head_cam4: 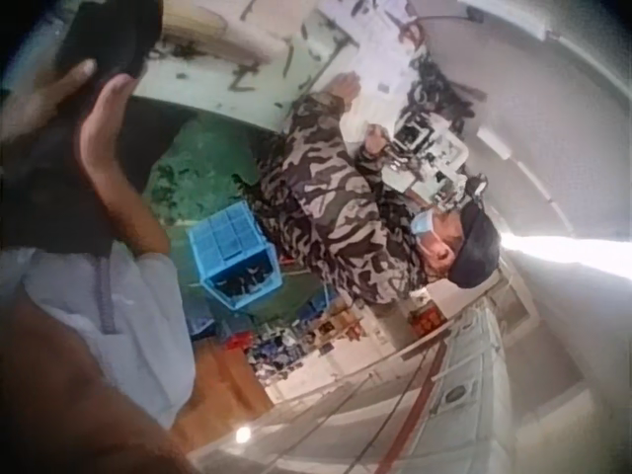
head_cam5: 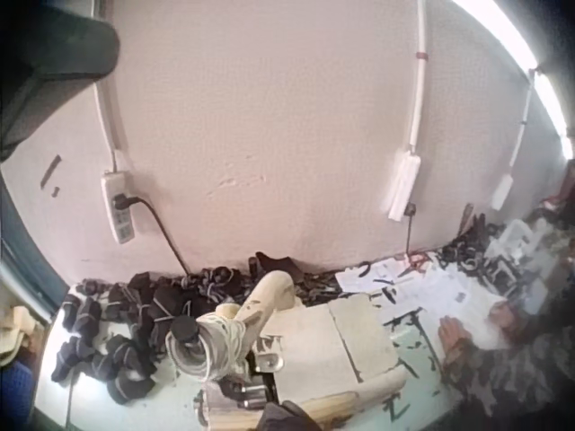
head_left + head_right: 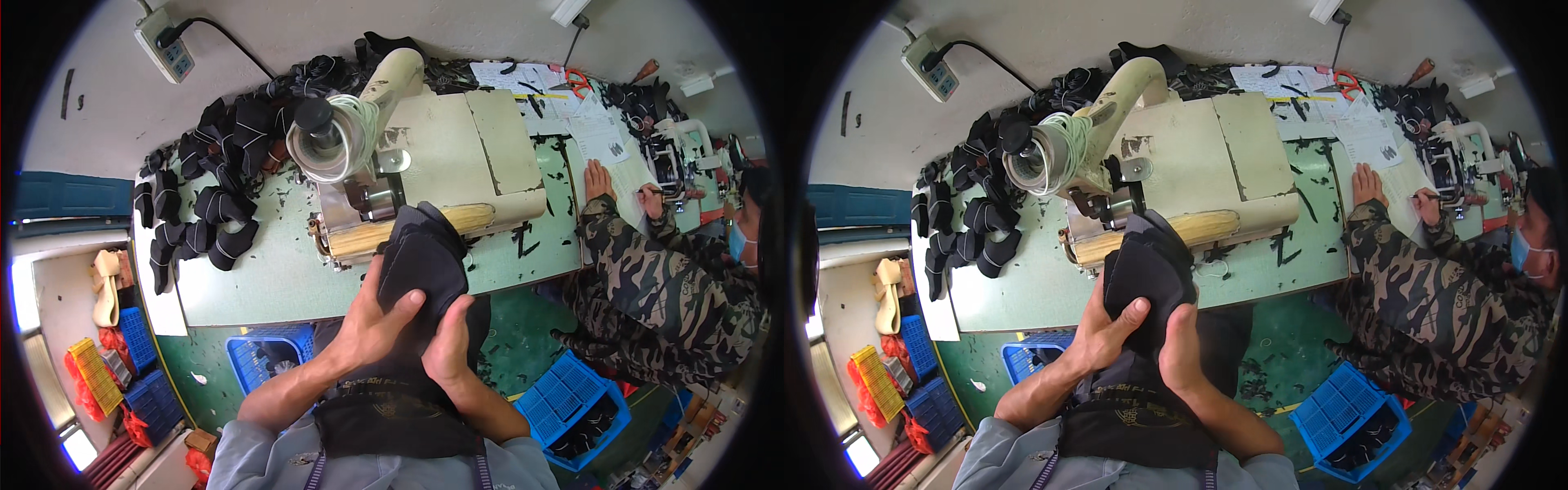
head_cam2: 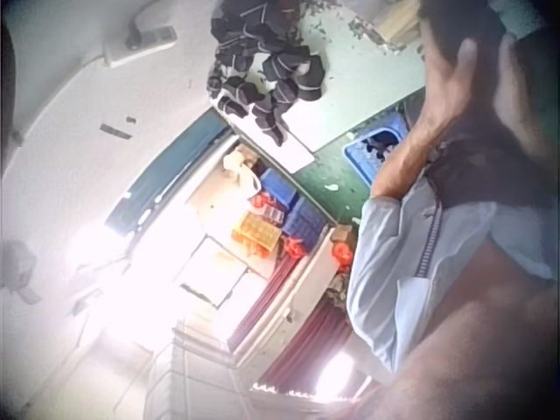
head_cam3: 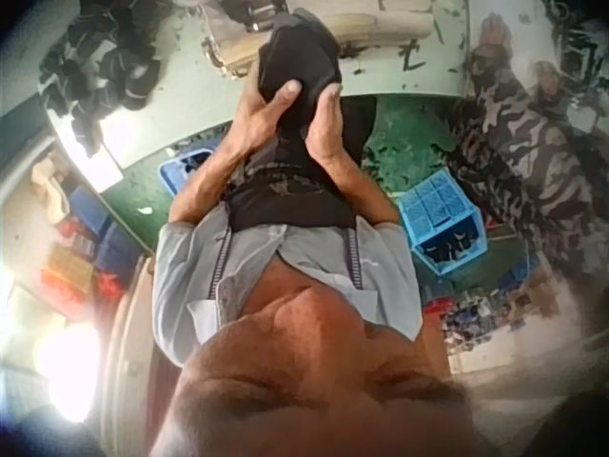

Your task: The person adjusts the mechanism of a sewing machine, then feeds fabric shoe pieces through the machine one by one to finish their edges.

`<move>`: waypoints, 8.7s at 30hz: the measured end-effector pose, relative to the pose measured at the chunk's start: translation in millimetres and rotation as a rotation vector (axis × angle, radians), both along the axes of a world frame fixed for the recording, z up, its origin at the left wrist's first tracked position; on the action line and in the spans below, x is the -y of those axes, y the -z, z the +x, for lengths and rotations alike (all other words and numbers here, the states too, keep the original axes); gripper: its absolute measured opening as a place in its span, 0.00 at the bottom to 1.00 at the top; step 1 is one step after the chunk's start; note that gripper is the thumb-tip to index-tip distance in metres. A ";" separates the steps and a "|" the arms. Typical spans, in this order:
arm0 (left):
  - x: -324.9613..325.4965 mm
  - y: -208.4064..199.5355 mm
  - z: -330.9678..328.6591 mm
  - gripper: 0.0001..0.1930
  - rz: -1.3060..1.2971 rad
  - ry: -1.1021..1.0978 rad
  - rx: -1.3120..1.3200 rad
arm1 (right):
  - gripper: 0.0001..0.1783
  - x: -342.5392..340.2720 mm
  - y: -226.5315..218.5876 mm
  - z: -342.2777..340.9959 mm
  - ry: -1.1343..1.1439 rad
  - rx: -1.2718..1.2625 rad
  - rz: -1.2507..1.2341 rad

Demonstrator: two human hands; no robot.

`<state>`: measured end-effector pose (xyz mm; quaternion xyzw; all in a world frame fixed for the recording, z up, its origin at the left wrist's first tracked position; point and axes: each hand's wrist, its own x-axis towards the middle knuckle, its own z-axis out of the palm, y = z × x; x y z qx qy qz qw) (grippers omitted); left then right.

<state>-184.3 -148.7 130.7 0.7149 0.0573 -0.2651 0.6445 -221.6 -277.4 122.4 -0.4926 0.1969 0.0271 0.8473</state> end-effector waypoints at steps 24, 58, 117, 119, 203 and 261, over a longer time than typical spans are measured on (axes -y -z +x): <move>-76.4 -30.6 -33.5 0.47 0.309 0.937 -0.448 | 0.19 17.4 34.9 -64.9 -0.542 0.150 -0.389; -94.7 -39.8 -15.4 0.41 0.650 0.654 0.467 | 0.54 7.0 -13.2 -65.3 -0.917 0.278 0.496; -325.6 133.4 60.1 0.36 1.267 0.067 0.546 | 0.17 -41.4 50.2 -35.2 -0.886 0.225 -0.902; -332.3 136.4 75.2 0.41 1.274 0.175 0.372 | 0.17 -43.5 53.4 -42.1 -0.916 0.209 -0.882; -124.9 0.5 -74.2 0.29 0.137 -0.018 -0.201 | 0.12 -60.5 21.5 -4.2 -0.619 -0.268 -0.219; -79.8 -1.2 126.9 0.17 0.702 0.449 0.178 | 0.17 -59.9 38.6 27.3 -0.074 -0.155 0.157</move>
